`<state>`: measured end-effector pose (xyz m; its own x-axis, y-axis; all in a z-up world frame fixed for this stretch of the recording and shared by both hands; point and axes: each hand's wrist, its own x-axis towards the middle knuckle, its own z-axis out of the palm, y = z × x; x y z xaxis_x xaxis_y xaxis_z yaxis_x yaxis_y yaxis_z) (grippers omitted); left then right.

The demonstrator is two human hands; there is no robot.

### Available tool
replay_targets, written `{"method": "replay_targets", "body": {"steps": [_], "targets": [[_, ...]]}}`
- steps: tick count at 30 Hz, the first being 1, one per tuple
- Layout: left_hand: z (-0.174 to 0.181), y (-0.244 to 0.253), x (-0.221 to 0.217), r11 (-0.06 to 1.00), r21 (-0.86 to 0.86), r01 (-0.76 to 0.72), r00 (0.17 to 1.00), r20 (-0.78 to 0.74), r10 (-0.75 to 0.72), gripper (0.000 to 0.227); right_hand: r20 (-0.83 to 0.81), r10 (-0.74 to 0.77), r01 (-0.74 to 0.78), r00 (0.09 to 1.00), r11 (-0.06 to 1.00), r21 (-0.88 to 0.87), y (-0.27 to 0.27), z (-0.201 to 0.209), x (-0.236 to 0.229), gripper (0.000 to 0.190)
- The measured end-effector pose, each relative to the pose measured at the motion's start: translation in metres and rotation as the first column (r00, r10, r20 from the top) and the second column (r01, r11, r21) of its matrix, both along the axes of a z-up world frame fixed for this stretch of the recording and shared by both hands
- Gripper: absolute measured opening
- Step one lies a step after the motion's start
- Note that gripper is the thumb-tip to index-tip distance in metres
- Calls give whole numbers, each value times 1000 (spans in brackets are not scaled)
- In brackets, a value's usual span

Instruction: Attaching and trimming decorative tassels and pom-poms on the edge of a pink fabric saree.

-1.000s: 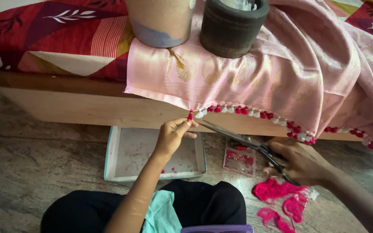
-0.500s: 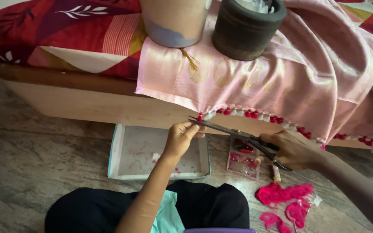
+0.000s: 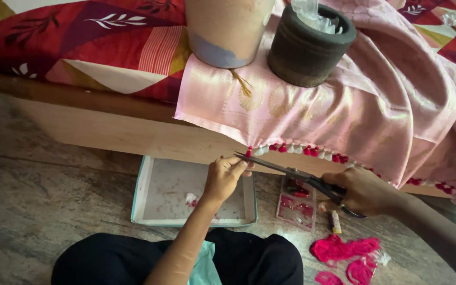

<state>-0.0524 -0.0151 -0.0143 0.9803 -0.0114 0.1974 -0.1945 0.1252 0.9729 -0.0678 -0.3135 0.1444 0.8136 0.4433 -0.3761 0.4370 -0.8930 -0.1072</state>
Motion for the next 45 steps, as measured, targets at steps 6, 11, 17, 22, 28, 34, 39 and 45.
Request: {"method": "replay_targets", "body": {"steps": [6,11,17,22,28,34,39,45], "targets": [[14,2,-6,995,94,-26,1000,14,25,22,-41,55,-47,998,983,179,-16,-20,4,54],[14,3,-4,993,116,-29,1000,1,29,22,-64,27,-16,998,985,169,-17,-20,5,57],[9,2,-1,999,38,-14,1000,-10,14,21,-77,-6,15,997,994,106,-9,-16,4,65],[14,3,-2,1000,28,-8,999,-43,9,22,-130,-23,40,991,990,132,-16,-29,12,66],[16,0,-3,996,89,-30,998,-44,34,22,-91,86,-67,992,978,198,-28,-39,17,57],[22,-1,-7,991,119,-64,997,-37,68,22,-77,32,-20,997,988,151,-16,-25,10,52],[9,-3,-3,998,39,-48,997,-60,50,23,-17,41,-39,999,994,106,-12,-19,4,50],[-25,18,-3,951,-310,10,985,-162,-63,24,31,22,-28,999,972,231,-26,-50,-16,42]]}}
